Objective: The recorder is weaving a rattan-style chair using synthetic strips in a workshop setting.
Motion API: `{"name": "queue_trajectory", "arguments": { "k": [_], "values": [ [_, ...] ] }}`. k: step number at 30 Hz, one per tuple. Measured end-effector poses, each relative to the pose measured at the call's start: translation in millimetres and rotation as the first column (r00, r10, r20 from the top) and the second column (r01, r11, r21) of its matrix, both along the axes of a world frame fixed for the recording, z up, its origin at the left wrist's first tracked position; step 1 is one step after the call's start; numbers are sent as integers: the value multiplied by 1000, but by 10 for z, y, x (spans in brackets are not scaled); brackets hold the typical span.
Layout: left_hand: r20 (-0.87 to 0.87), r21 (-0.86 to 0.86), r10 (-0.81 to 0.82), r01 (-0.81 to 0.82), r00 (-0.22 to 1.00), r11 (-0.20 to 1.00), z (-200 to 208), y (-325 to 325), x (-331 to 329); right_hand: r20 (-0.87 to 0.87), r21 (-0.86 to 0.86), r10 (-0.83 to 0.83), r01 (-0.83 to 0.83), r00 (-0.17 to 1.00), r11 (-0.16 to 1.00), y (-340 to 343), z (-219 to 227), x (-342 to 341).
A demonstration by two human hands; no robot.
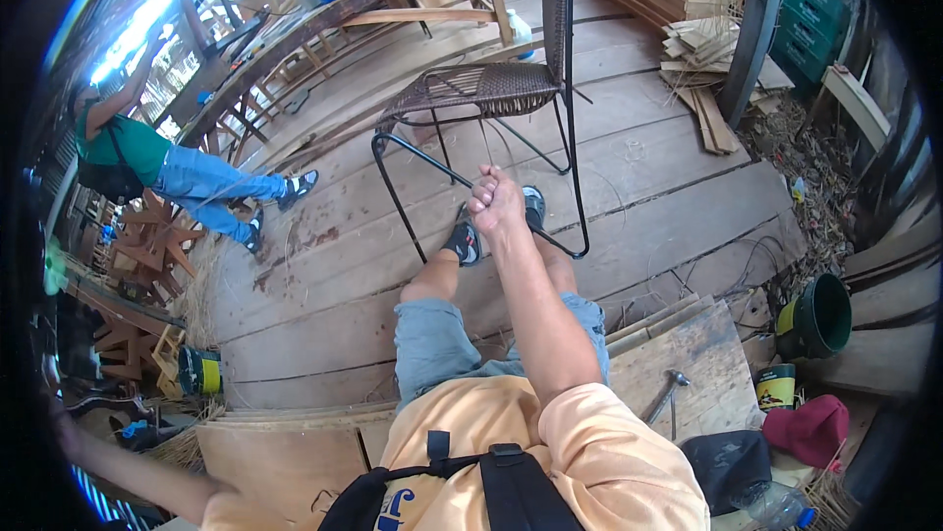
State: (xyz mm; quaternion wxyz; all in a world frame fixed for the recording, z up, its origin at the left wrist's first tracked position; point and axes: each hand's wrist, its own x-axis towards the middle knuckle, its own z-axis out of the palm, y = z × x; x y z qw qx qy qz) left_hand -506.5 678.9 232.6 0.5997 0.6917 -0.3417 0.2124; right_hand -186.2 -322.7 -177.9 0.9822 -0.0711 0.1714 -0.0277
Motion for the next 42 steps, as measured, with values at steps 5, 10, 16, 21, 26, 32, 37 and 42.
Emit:
{"name": "queue_trajectory", "arguments": {
  "k": [5,10,16,21,26,32,37,42],
  "values": [
    [-333,563,774,-544,539,622,-3684,-996,779,-84,-265,-61,37,995,964,82,-125,-141],
    [140,923,932,-296,-335,-245,-5395,-3363,1247,-92,-331,-29,-3,995,944,-69,-325,-284],
    [19,607,651,-526,759,595,-4576,-6742,3705,-152,-438,27,-92,988,894,-143,-440,-346],
    [16,602,476,-388,880,698,-4496,-8055,4477,-154,-438,19,-85,988,895,-68,-358,-309],
    [101,664,537,-459,837,590,-4777,-8557,4540,-173,-452,27,-104,985,886,-16,-350,-365],
    [-306,574,197,15,931,819,-4989,-8055,3824,-184,-426,-2,-78,983,901,-45,-395,-344],
    [-414,679,413,-27,811,733,-5060,-6899,2920,-152,-432,43,-106,987,895,31,-476,-310],
    [-171,574,374,-216,912,790,-4808,-7530,3396,-111,-413,33,-76,993,907,2,-404,-357]
  ]
}}
